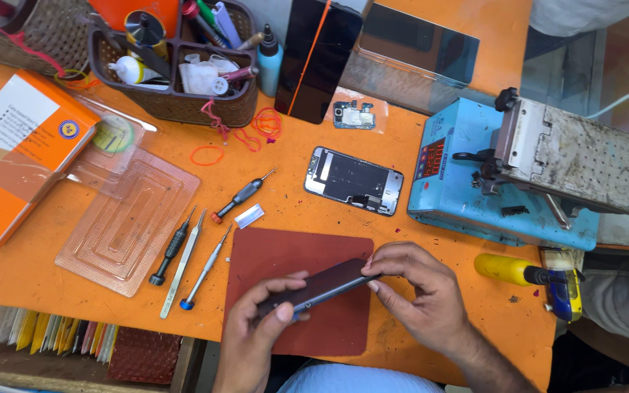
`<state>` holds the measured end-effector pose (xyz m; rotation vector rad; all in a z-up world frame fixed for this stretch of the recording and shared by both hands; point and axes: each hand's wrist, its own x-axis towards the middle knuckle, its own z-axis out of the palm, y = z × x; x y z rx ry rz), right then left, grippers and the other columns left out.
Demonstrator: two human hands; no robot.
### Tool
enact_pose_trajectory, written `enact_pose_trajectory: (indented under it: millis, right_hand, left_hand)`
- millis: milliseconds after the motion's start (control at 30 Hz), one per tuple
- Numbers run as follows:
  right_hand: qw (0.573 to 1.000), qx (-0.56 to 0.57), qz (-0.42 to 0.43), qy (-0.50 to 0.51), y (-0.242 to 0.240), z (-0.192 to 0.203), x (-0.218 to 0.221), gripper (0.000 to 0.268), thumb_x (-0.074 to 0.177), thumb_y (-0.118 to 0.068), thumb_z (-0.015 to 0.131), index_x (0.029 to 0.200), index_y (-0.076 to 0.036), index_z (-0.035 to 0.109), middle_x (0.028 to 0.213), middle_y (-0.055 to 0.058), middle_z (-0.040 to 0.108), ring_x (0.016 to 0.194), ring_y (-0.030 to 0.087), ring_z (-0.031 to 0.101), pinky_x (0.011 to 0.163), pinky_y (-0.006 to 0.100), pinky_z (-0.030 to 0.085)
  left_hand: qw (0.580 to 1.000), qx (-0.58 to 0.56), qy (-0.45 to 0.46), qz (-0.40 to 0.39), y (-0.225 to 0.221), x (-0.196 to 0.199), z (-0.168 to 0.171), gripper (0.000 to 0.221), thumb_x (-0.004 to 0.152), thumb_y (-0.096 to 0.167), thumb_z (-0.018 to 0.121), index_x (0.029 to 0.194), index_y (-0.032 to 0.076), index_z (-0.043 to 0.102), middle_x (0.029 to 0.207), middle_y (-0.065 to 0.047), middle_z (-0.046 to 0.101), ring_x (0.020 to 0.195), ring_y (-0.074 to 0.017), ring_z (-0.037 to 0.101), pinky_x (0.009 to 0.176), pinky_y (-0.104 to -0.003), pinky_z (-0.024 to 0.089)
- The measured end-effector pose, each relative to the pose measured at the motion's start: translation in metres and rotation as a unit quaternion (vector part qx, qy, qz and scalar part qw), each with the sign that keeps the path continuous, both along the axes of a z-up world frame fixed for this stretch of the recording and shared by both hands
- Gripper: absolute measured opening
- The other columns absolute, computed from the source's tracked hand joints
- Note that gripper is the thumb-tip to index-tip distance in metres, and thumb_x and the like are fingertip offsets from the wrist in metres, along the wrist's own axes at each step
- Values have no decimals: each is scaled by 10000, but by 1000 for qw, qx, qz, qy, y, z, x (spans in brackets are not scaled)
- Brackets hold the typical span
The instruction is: The person uses a screwdriver and tweezers to remove screws and internal components from a mobile phone before attaching a new screen and testing the touch functionality.
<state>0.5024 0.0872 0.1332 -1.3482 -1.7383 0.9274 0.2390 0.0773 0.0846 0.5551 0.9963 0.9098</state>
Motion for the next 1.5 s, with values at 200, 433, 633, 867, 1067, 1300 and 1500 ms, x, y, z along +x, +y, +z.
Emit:
enact_pose_trajectory:
  millis: [200,433,633,867,1067,1300,1500]
  right_hand:
    - [993,38,112,-6,16,26,16,317,853,-41,802,1153,-56,703,1134,72,750,1139,235,717,1005,380,594]
    - [992,30,112,43,16,46,-10,304,890,-32,752,1188,-28,693,1255,94,705,1238,232,669,1066,384,562]
    - [954,-104,-71,274,1,22,-38,236,967,7,629,1199,39,657,1357,159,567,1302,227,587,1082,391,544]
    - [939,-143,-99,296,-9,9,-33,272,973,-49,644,1219,67,664,1282,161,648,1223,203,627,1045,349,533]
    - [936,-166,-114,290,-11,13,-28,308,965,-99,660,1227,62,683,1250,160,687,1159,174,670,991,320,580]
    - [919,-231,-172,270,-16,19,-23,341,921,-69,703,1240,55,701,1122,148,772,803,123,666,746,255,618]
    - [899,-230,-194,319,-15,25,-25,330,907,12,686,1232,68,667,1106,163,749,954,136,727,843,276,629]
  left_hand:
    - [982,-21,35,-186,-10,1,3,554,811,341,804,1205,-4,624,1215,-216,673,1083,-237,726,983,-384,617]
    - [974,32,-65,-213,2,34,34,995,788,210,813,1611,137,260,1351,-25,571,1246,-136,592,1054,-305,505]
    - [985,92,9,-145,4,55,28,1156,737,95,849,1673,149,173,1182,-115,561,999,-171,581,898,-331,545]
    - [990,89,38,-104,8,71,36,1211,688,85,859,1636,176,111,1409,-125,537,1274,-217,607,1055,-377,538]
    - [960,205,166,-90,8,74,37,1220,661,120,918,1638,136,188,1376,-173,529,1297,-262,606,1070,-421,524]
    - [952,177,233,-93,7,79,45,1209,637,161,921,1619,172,216,1170,-118,569,1091,-222,681,937,-380,605]
    - [943,189,258,-92,5,80,42,1232,646,239,943,1626,174,198,1104,-110,552,1014,-220,675,902,-375,609]
